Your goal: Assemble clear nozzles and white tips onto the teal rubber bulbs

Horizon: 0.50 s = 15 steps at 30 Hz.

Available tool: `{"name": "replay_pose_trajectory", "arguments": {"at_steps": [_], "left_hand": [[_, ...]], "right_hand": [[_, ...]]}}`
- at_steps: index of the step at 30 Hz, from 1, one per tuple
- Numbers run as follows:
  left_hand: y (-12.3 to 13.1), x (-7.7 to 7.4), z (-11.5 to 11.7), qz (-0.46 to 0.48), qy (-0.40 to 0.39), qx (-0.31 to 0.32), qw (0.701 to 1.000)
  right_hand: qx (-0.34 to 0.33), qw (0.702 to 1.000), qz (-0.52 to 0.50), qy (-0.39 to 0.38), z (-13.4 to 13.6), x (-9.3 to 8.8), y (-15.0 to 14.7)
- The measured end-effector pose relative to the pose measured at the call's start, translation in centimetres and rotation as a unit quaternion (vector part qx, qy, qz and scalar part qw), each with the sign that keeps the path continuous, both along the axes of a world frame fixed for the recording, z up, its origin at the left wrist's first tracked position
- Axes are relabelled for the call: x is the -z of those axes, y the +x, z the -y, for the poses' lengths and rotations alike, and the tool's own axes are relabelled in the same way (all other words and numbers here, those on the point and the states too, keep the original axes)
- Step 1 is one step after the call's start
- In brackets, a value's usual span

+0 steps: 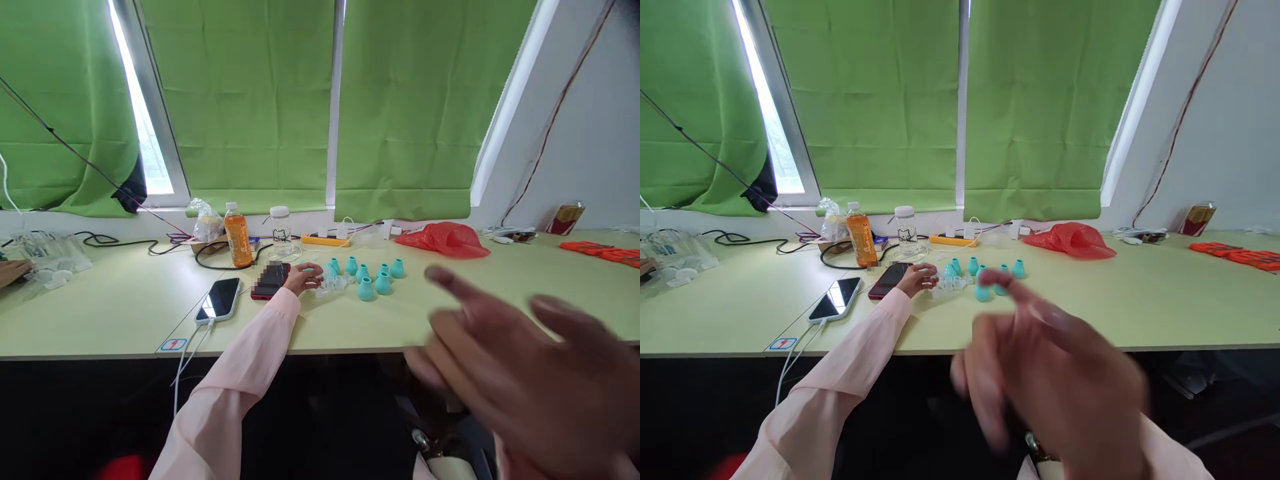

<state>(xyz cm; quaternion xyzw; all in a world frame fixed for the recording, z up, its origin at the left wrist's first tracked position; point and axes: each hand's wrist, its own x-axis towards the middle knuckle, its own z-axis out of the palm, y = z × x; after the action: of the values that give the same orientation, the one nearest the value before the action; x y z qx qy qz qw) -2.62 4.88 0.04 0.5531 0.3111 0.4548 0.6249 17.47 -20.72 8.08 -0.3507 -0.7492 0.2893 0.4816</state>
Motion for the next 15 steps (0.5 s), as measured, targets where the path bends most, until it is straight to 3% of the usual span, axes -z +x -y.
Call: {"name": "replay_pose_trajectory", "arguments": {"at_steps": [1,3,5,7,9,11,15], "left_hand": [[0.0,-0.1,0.2,-0.002,0.009,0.009,1.000],[0.0,-0.2,0.5,-0.003,0.030,0.027,0.999],[0.1,-0.4,1.0,-0.007,0.048,0.048,0.998],[0.3,-0.6,1.4,-0.012,0.060,0.072,0.996],[0.6,-0.7,1.8,-0.020,0.063,0.095,0.993],[0.9,-0.6,1.9,-0.029,0.061,0.107,0.992],[1.2,-0.3,1.7,-0.029,0.059,0.084,0.994]], "right_hand": [[0.093,0.991,0.035,0.092,-2.3,-0.3,-0.7],[0.160,0.976,0.079,0.126,-7.5,0.2,-1.4],[0.304,0.911,0.249,0.128,-12.4,2.1,-1.1],[0.377,0.853,0.354,0.067,-15.9,4.6,-0.1],[0.383,0.831,0.401,0.042,-17.7,6.9,0.9],[0.379,0.831,0.405,0.044,-18.3,8.4,1.4],[0.356,0.850,0.380,0.078,-18.7,8.6,0.9]]}}
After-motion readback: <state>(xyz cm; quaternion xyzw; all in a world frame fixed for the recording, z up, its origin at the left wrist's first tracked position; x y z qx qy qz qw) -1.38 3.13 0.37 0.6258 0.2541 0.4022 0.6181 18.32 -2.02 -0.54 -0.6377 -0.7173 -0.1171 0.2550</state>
